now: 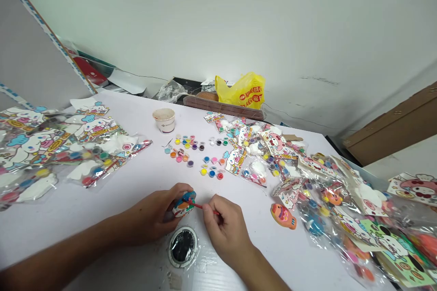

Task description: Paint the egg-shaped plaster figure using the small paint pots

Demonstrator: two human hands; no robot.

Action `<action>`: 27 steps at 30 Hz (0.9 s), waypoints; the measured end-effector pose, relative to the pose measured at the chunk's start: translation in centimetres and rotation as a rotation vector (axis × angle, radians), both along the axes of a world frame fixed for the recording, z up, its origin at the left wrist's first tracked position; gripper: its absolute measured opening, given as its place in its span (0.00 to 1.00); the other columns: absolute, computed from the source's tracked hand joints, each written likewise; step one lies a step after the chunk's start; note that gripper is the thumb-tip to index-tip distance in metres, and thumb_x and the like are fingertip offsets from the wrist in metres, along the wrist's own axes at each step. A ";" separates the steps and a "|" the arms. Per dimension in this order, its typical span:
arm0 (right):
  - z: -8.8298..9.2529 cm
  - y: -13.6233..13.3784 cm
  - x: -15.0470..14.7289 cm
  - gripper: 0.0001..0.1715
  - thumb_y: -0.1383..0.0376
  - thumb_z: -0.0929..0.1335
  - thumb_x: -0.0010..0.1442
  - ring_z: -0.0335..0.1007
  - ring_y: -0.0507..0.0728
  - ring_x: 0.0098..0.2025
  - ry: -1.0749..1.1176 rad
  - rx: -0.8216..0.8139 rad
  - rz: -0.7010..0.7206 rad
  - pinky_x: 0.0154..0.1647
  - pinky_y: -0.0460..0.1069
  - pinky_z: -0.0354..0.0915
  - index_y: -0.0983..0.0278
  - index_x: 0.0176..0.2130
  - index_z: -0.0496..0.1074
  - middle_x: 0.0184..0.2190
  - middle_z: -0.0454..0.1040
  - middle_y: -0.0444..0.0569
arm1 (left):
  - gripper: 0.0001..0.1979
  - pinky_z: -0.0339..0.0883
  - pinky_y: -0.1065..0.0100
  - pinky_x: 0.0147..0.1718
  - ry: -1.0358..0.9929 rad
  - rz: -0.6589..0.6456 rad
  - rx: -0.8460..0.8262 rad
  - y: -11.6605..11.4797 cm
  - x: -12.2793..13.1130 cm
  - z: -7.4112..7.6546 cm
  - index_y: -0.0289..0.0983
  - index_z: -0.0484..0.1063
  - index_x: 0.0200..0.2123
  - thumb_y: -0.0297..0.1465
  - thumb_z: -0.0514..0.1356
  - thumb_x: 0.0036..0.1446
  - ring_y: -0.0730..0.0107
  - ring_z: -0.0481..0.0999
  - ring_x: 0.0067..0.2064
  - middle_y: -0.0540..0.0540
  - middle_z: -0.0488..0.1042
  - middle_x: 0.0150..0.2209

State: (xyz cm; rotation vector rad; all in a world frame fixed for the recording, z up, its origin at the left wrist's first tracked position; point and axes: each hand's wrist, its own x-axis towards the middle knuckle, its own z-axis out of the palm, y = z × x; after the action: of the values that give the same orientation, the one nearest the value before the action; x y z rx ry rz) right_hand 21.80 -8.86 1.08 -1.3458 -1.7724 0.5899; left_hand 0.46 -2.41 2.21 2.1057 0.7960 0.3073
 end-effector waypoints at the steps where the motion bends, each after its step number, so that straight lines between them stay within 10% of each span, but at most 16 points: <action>1: 0.0 0.0 0.1 0.20 0.62 0.61 0.68 0.51 0.50 0.21 -0.006 -0.005 0.007 0.22 0.45 0.51 0.60 0.24 0.54 0.19 0.55 0.39 | 0.19 0.59 0.70 0.29 -0.003 0.006 0.001 0.0 0.0 0.0 0.44 0.59 0.51 0.26 0.58 0.57 0.68 0.71 0.30 0.53 0.72 0.35; 27: 0.5 0.8 0.9 0.22 0.57 0.60 0.66 0.51 0.52 0.23 0.126 -0.088 -0.144 0.24 0.47 0.51 0.60 0.22 0.55 0.19 0.54 0.40 | 0.18 0.56 0.70 0.29 0.092 0.108 0.020 0.4 -0.1 1.0 0.41 0.60 0.49 0.30 0.59 0.56 0.66 0.70 0.30 0.52 0.71 0.33</action>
State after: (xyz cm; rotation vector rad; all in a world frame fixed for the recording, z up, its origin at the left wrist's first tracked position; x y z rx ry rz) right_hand 22.71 -8.05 1.58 -1.4501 -1.5507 0.6648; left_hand 0.34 -1.98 3.17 2.1124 0.9662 0.2783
